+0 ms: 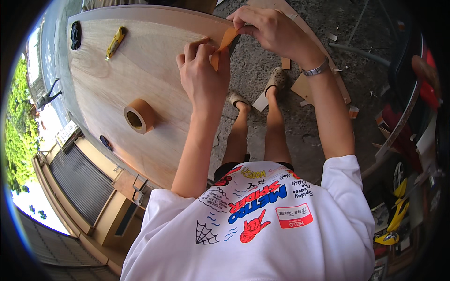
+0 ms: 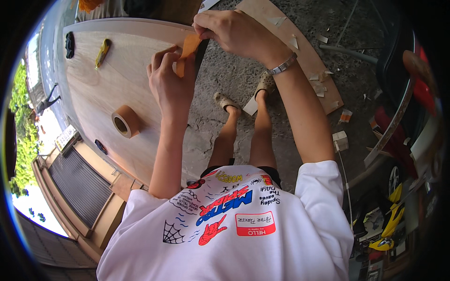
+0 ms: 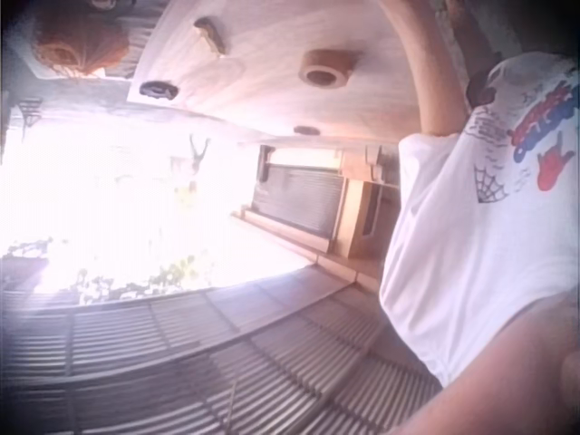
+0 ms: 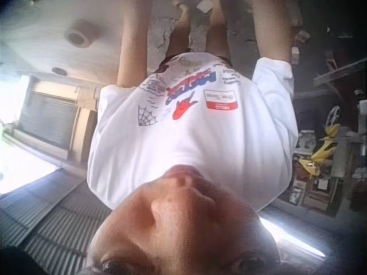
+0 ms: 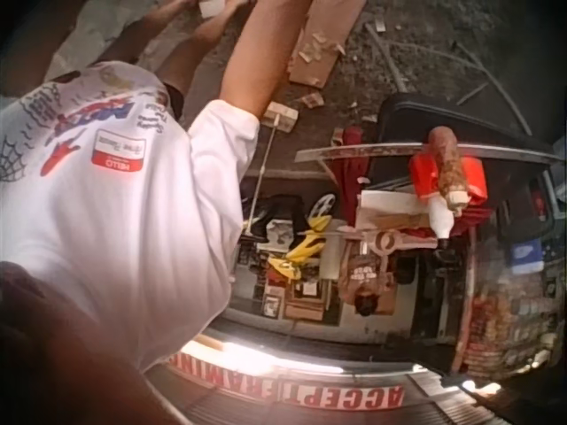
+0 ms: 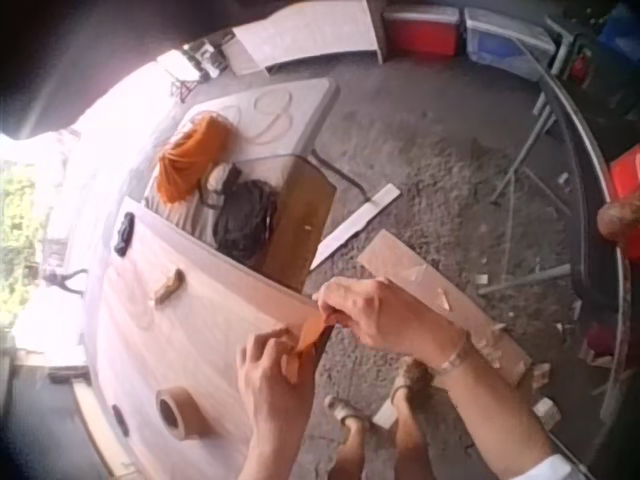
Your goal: The person applies a strip of edge banding to the perimeter of a large wooden board. They use a utility knife to trim the excess material and a dark cloth to rub the surface. The person also uses a tape measure and pencil to mark measurements on the board.
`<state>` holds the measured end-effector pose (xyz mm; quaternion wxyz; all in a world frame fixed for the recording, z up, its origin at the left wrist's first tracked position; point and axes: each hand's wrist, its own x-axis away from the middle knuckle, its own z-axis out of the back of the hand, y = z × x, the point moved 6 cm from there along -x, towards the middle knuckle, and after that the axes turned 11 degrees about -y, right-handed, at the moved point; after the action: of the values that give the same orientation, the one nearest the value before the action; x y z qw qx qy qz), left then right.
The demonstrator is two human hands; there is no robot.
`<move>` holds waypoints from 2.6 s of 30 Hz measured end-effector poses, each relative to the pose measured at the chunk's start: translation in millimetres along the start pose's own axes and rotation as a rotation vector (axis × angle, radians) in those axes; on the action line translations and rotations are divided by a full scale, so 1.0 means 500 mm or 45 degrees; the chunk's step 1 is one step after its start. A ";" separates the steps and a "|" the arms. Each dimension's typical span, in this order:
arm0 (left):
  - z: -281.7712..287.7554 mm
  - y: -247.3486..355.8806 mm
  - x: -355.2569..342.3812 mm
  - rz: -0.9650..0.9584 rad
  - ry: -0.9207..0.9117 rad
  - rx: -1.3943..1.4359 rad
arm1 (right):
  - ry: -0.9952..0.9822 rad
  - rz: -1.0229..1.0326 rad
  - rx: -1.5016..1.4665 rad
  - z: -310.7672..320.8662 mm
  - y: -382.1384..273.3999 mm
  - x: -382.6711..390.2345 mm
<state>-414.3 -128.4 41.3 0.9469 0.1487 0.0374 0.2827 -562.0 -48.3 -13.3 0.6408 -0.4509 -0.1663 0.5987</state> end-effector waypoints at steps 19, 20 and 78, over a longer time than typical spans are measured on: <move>0.009 0.015 -0.012 0.020 -0.086 -0.084 | -0.288 -0.309 0.159 0.019 -0.035 -0.025; 0.008 0.014 -0.013 0.020 -0.085 -0.071 | -0.278 -0.329 0.133 0.016 -0.028 -0.022; 0.113 -0.338 0.629 0.205 -0.298 0.104 | 0.533 -1.108 -1.012 -0.374 -0.174 0.177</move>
<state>-53.6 -105.8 48.1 0.9122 0.2214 -0.0738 0.3367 -347.2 -27.1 -75.5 0.6283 -0.6536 -0.4154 0.0742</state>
